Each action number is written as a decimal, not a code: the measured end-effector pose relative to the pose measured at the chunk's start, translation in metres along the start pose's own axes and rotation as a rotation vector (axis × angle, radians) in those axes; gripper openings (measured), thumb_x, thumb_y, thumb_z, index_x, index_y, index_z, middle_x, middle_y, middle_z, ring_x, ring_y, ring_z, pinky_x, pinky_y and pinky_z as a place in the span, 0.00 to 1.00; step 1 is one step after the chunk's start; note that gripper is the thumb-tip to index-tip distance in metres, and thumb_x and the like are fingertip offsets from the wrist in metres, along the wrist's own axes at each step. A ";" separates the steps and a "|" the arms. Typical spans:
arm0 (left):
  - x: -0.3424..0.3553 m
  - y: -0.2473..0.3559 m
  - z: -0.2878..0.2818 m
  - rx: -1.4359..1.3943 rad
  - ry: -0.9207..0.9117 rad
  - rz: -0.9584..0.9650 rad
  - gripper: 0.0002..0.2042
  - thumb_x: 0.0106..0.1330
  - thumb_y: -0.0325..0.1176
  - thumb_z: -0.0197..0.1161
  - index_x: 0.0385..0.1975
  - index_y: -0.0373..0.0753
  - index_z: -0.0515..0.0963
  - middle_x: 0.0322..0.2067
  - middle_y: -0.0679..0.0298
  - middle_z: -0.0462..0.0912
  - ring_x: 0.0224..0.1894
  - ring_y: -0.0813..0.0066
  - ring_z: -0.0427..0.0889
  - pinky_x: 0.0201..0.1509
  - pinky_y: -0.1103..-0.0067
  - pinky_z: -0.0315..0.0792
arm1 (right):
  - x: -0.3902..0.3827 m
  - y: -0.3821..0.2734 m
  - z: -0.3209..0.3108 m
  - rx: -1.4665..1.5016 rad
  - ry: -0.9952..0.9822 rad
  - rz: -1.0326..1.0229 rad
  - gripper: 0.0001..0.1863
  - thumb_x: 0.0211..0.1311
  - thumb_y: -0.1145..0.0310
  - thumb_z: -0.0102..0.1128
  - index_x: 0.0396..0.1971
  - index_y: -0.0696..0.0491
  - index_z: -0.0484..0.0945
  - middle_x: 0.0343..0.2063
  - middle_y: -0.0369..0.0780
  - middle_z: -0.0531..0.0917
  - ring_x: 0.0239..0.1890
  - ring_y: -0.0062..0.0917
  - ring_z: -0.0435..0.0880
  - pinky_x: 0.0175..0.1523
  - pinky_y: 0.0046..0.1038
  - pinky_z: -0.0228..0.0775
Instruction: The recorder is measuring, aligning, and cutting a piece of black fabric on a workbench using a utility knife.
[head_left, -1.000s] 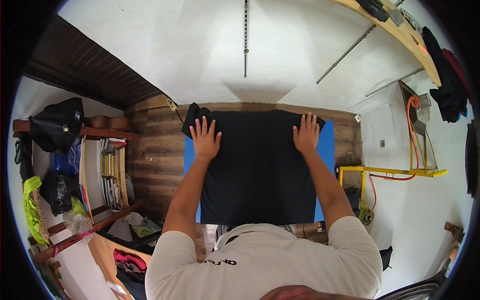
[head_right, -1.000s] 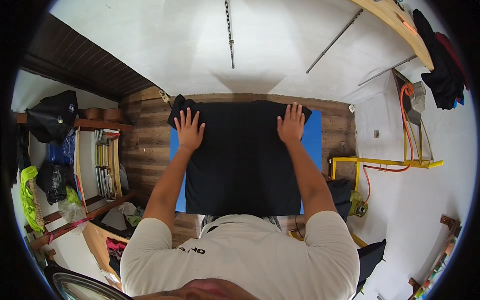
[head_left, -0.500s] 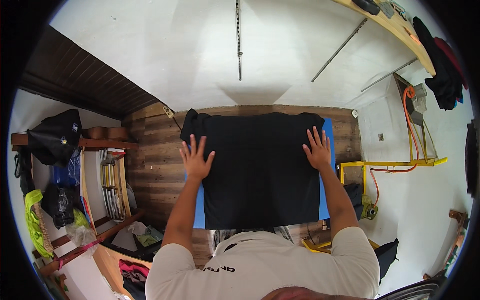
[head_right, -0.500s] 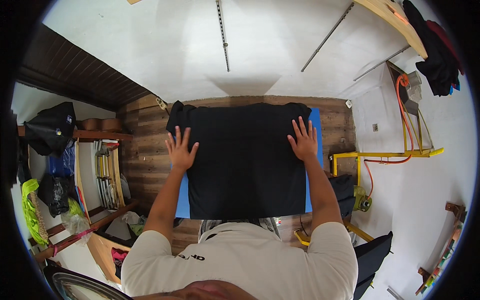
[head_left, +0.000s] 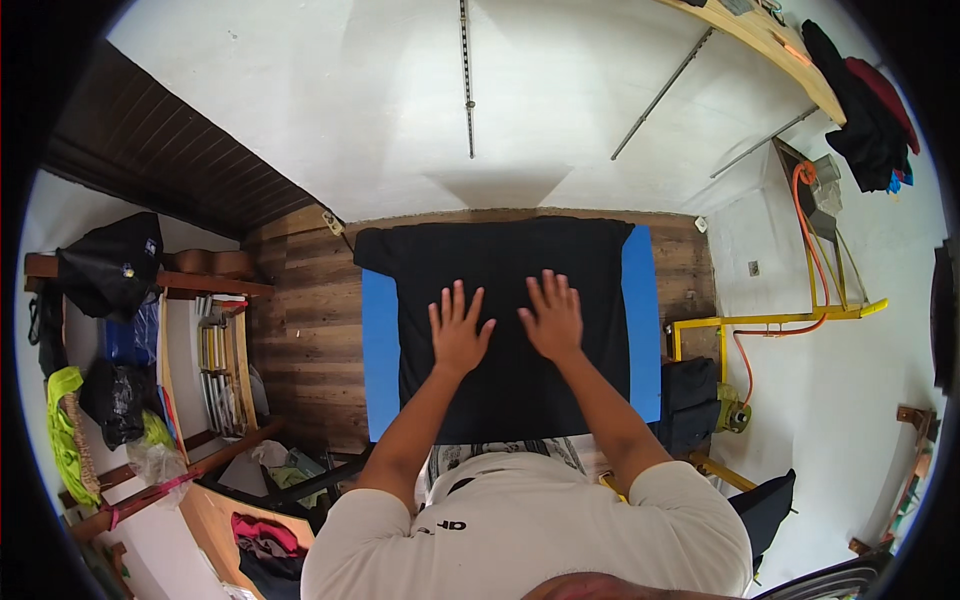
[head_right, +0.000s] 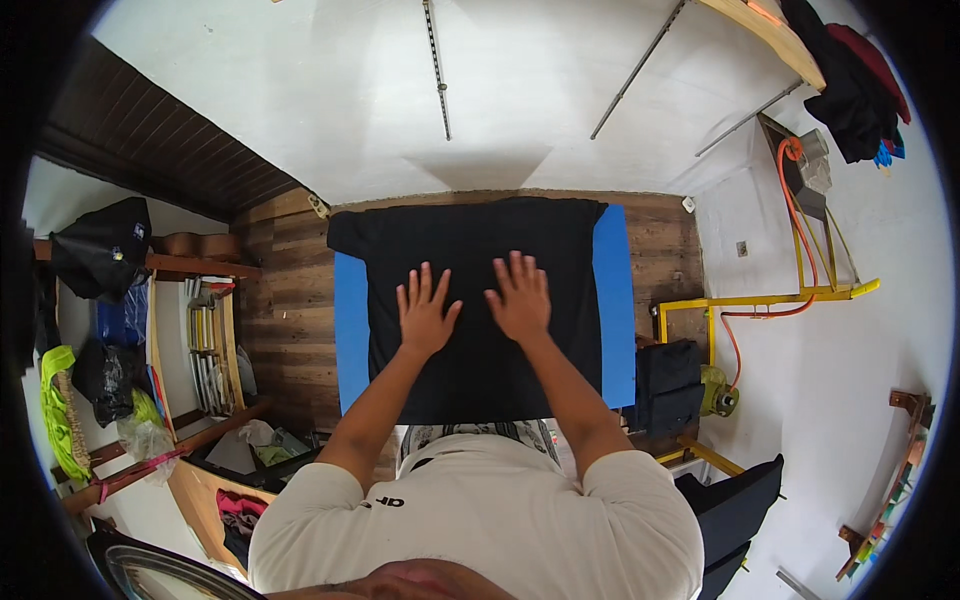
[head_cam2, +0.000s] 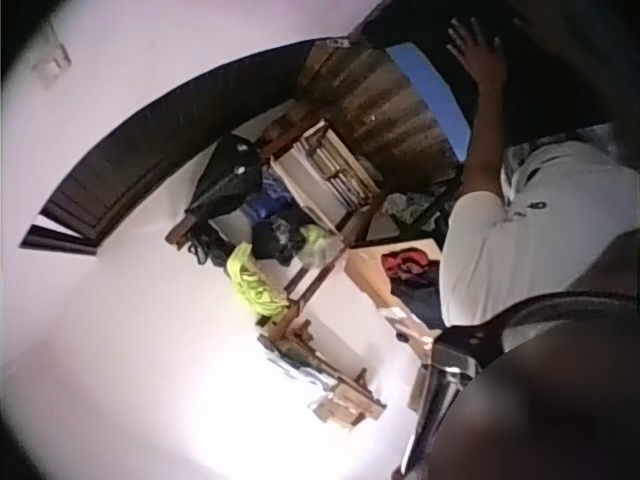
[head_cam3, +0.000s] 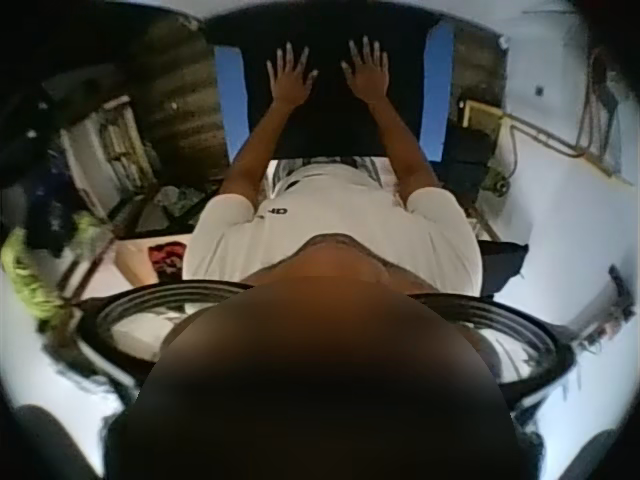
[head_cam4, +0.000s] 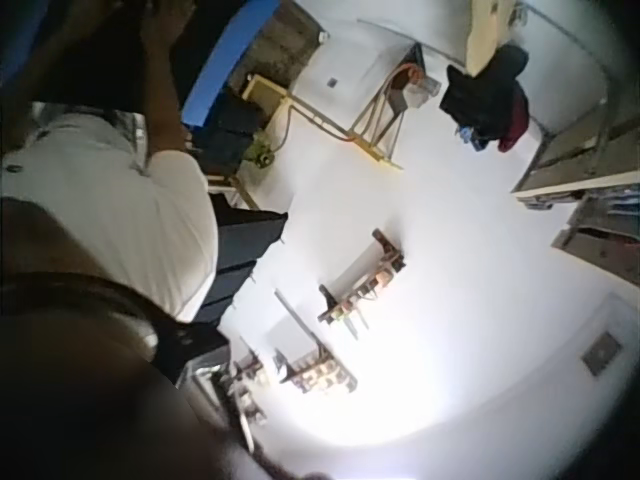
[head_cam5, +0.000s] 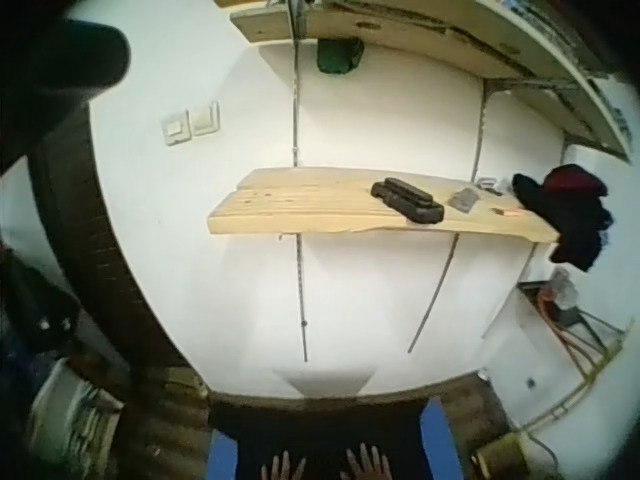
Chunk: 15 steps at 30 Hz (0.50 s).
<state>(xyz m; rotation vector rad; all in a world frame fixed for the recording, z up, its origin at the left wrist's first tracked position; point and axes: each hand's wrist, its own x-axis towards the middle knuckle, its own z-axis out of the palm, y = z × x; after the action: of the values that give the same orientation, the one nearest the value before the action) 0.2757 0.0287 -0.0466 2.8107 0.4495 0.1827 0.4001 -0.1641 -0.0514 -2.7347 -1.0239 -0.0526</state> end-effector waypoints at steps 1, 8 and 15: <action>-0.012 -0.017 -0.009 0.018 -0.015 -0.015 0.34 0.74 0.57 0.55 0.77 0.54 0.61 0.79 0.53 0.52 0.80 0.48 0.50 0.78 0.45 0.42 | -0.009 0.021 -0.005 -0.079 -0.065 0.106 0.35 0.76 0.47 0.49 0.78 0.43 0.59 0.78 0.45 0.56 0.80 0.45 0.51 0.80 0.50 0.43; -0.073 -0.124 -0.058 0.033 -0.155 -0.034 0.35 0.73 0.60 0.52 0.78 0.57 0.59 0.81 0.56 0.47 0.82 0.51 0.44 0.78 0.43 0.31 | -0.082 0.136 -0.042 -0.248 -0.058 0.361 0.35 0.78 0.50 0.44 0.79 0.44 0.54 0.80 0.41 0.50 0.81 0.45 0.46 0.81 0.51 0.38; -0.093 -0.066 -0.035 0.022 0.028 -0.082 0.32 0.74 0.50 0.56 0.75 0.46 0.64 0.80 0.49 0.46 0.81 0.46 0.44 0.77 0.40 0.33 | -0.085 0.009 -0.024 -0.033 0.028 0.154 0.37 0.75 0.49 0.50 0.79 0.44 0.56 0.80 0.45 0.52 0.81 0.45 0.48 0.80 0.50 0.43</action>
<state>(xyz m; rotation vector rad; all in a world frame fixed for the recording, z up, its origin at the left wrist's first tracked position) 0.1633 0.0677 -0.0407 2.8082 0.5752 0.2011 0.3427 -0.2304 -0.0387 -2.8252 -0.8096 -0.0828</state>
